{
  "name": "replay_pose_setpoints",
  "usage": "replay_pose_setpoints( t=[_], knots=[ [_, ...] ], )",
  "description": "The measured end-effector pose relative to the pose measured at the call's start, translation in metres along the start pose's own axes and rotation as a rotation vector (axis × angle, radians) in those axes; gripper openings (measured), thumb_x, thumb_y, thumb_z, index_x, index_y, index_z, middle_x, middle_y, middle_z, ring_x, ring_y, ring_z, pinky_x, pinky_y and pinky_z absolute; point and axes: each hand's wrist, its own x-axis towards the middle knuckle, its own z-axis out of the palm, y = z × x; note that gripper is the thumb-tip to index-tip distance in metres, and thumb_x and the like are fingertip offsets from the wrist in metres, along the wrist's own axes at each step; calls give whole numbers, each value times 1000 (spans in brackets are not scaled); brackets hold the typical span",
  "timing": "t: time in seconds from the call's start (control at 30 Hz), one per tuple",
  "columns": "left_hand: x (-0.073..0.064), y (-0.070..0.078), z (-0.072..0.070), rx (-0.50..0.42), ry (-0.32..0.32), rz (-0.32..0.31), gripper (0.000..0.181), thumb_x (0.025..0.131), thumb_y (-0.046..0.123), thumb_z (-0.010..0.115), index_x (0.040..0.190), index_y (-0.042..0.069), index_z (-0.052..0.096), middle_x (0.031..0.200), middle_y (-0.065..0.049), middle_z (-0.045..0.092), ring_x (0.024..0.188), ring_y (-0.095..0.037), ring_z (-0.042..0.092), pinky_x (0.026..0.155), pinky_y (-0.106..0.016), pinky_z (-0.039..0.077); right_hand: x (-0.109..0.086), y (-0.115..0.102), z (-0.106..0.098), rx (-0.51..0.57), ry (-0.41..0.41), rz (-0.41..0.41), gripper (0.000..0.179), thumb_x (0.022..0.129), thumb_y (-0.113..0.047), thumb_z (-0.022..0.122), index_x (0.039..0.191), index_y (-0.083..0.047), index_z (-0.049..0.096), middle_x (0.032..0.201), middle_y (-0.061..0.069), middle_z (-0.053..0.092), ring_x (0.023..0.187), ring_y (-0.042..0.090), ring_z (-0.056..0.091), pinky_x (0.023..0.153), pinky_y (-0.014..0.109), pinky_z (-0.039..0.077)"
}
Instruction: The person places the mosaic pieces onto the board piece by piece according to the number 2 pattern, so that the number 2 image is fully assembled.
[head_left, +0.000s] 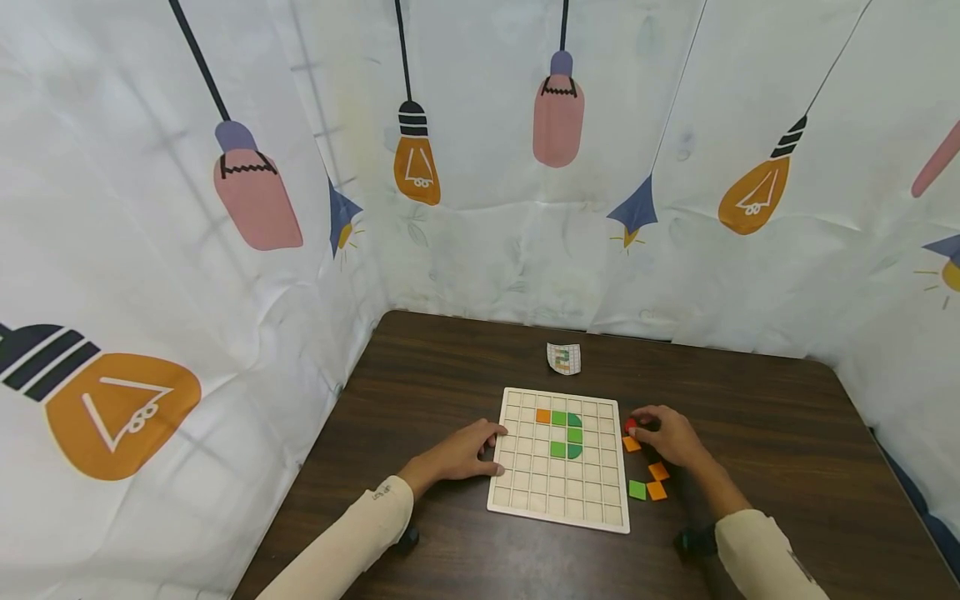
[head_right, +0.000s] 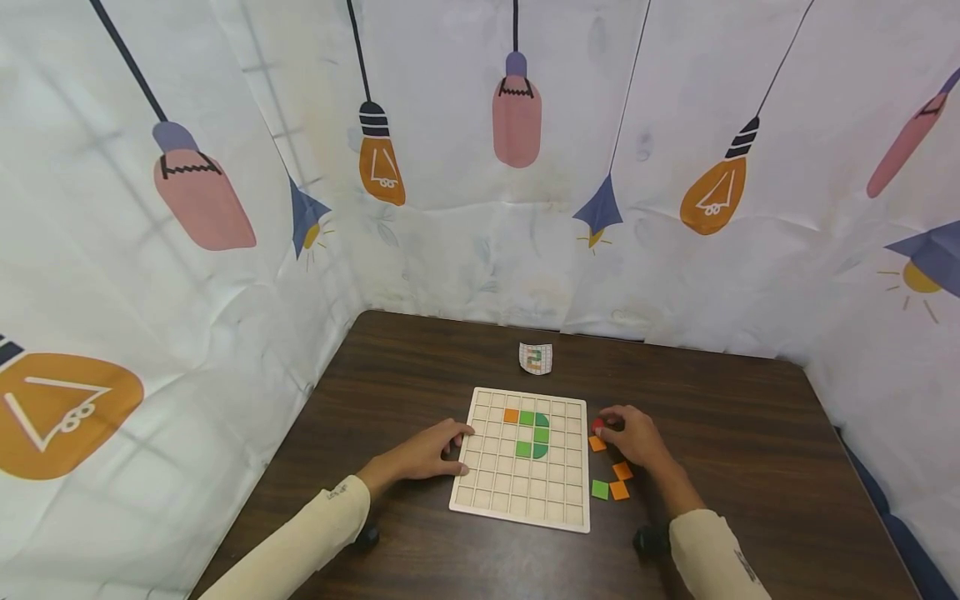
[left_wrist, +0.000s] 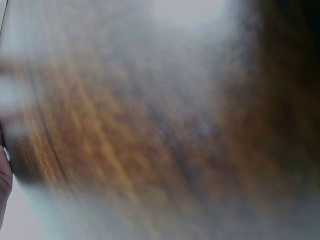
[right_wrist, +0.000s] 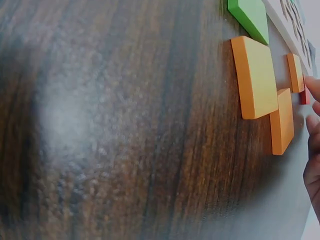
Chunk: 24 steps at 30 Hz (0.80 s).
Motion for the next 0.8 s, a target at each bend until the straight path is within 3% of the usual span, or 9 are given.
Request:
replay_pose_setpoints(
  t=[0.23, 0.8],
  knots=[
    [0, 1, 0, -3, -5, -3, 61, 88, 42, 76, 138, 16, 54, 104, 7, 50, 85, -5, 47, 74, -22, 41, 0, 1, -3, -4, -2, -23, 35, 93, -23, 73, 122, -3, 68, 111, 17, 67, 108, 42, 60, 92, 61, 46],
    [-1, 5, -3, -2, -9, -19, 60, 89, 42, 76, 138, 16, 53, 104, 6, 50, 86, -5, 47, 75, -22, 40, 4, -1, -8, -3, -83, 24, 47, 92, -30, 74, 130, -4, 66, 113, 19, 65, 110, 42, 58, 93, 61, 45]
  ],
)
